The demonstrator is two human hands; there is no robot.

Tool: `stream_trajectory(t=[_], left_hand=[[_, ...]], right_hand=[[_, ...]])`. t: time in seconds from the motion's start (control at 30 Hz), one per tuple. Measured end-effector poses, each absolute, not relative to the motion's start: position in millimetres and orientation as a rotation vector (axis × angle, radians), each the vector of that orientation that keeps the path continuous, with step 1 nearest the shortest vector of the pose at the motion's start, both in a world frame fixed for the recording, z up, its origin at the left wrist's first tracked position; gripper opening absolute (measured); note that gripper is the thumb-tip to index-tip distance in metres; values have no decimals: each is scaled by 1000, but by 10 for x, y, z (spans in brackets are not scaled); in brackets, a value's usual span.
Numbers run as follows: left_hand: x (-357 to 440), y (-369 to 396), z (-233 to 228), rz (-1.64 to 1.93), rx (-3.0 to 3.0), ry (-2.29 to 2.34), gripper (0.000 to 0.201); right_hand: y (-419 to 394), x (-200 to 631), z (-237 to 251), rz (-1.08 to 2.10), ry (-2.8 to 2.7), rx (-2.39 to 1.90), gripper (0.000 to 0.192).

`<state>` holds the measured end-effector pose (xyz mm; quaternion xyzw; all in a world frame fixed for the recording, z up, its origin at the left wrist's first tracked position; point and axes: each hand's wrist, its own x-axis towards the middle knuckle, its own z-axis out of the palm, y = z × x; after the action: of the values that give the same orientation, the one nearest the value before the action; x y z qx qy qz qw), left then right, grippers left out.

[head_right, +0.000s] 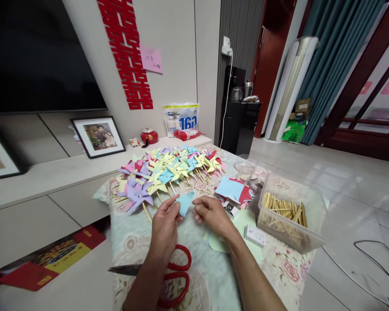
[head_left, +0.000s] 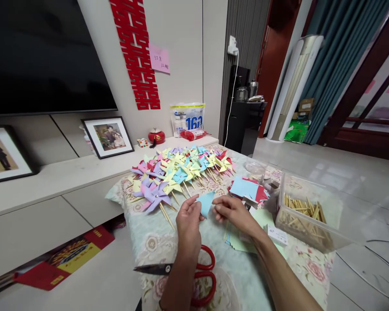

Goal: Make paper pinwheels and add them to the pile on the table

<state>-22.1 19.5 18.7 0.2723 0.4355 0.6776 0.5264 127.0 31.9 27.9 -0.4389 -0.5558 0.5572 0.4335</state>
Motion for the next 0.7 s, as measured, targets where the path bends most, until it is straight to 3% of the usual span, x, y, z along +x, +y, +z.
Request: stream_trajectory(t=[0.23, 0.7], left_hand=[[-96, 178, 23, 1483, 632, 977, 51], [-50, 94, 49, 1264, 606, 852, 34]], right_hand=[[315, 1378, 271, 1517, -940, -1018, 46], [321, 1379, 232, 1641, -981, -928, 47]])
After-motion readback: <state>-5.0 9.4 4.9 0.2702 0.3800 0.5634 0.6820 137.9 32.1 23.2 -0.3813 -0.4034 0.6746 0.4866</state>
